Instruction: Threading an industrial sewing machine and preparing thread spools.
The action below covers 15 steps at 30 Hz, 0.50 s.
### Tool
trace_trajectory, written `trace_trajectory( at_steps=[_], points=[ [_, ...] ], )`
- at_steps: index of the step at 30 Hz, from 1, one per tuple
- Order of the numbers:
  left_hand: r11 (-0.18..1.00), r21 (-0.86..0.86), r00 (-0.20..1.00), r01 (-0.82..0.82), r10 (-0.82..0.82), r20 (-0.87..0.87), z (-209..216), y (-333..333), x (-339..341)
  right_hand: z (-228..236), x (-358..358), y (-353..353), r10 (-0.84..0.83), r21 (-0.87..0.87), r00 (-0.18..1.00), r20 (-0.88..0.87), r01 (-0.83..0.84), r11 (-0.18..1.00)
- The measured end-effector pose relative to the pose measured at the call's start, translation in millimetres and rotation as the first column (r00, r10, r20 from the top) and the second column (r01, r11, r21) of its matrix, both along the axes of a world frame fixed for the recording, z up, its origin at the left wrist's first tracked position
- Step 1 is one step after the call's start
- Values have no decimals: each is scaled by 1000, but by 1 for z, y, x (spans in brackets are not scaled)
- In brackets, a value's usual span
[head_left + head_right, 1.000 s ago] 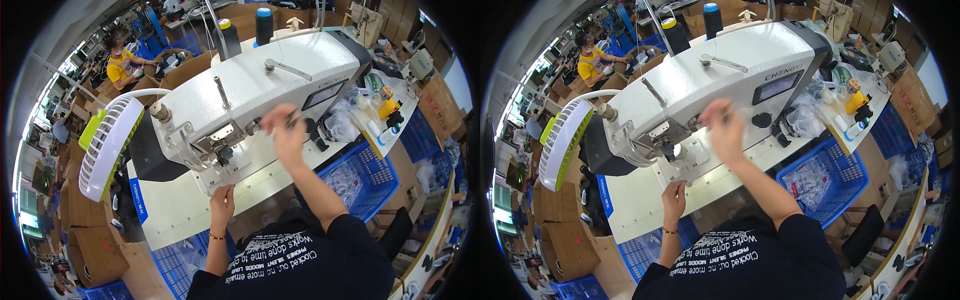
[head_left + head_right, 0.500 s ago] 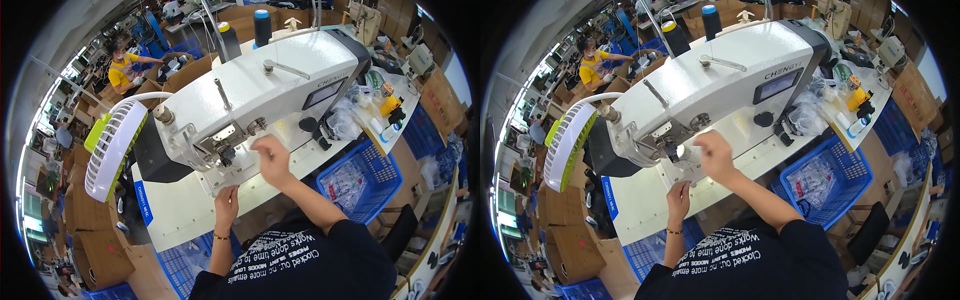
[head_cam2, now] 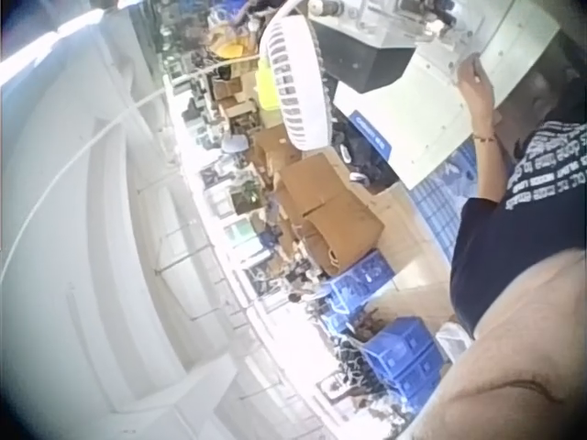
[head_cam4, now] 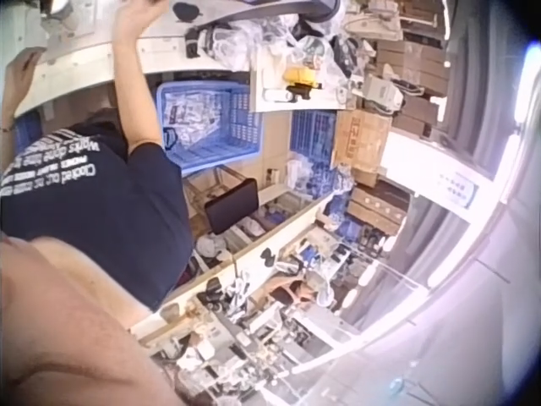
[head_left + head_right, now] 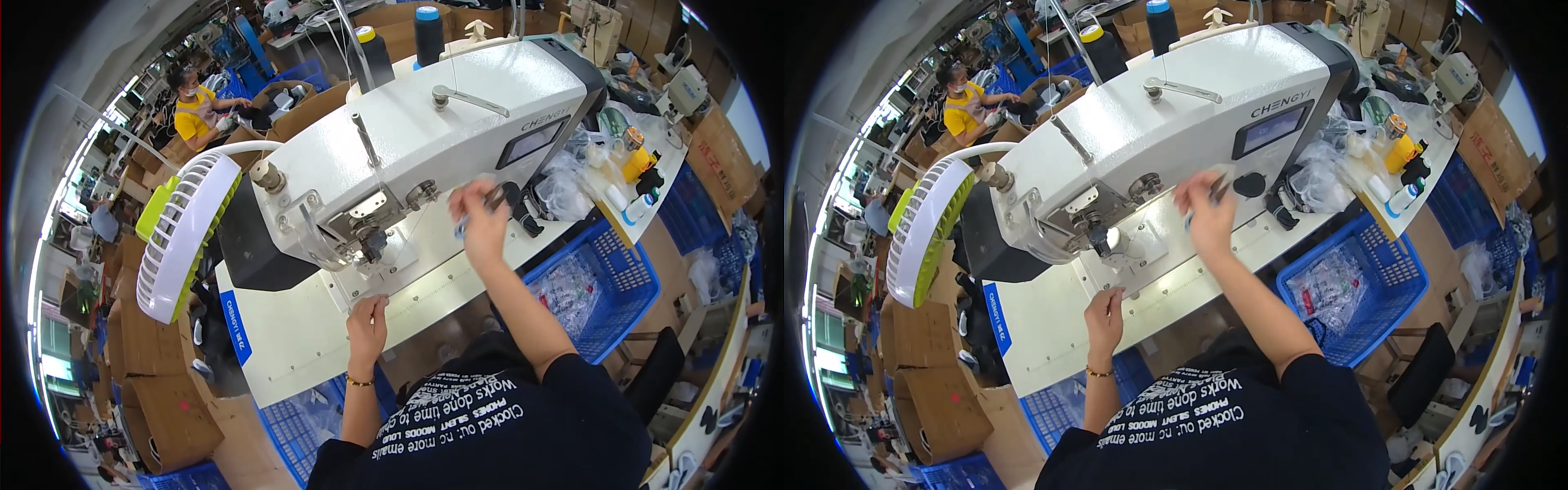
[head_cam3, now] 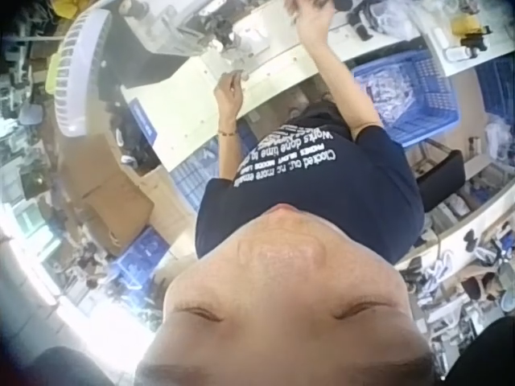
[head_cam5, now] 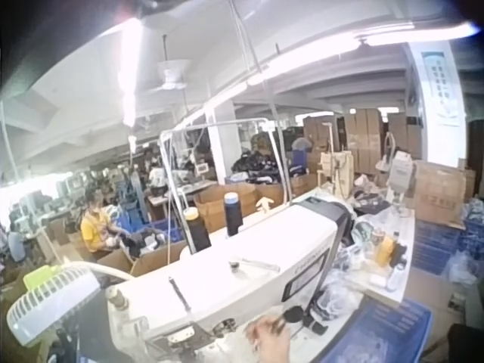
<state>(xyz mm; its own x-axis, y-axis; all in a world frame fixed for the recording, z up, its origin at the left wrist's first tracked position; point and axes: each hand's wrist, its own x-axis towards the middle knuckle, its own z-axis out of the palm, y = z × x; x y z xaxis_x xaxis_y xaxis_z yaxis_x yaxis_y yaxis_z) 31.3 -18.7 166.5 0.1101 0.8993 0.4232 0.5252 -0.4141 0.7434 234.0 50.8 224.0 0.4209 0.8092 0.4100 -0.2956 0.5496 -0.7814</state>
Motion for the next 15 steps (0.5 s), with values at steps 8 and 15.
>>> trace_trajectory(
  at_steps=[8,15],
  points=[
    [997,-74,999,7,-11,-53,0,0,1,5,-33,-22,-292,244,714,637,173,954],
    [998,-55,999,-5,3,-42,2,-4,-1,37,2,1,-45,-49,978,-206,35,998]
  ],
)
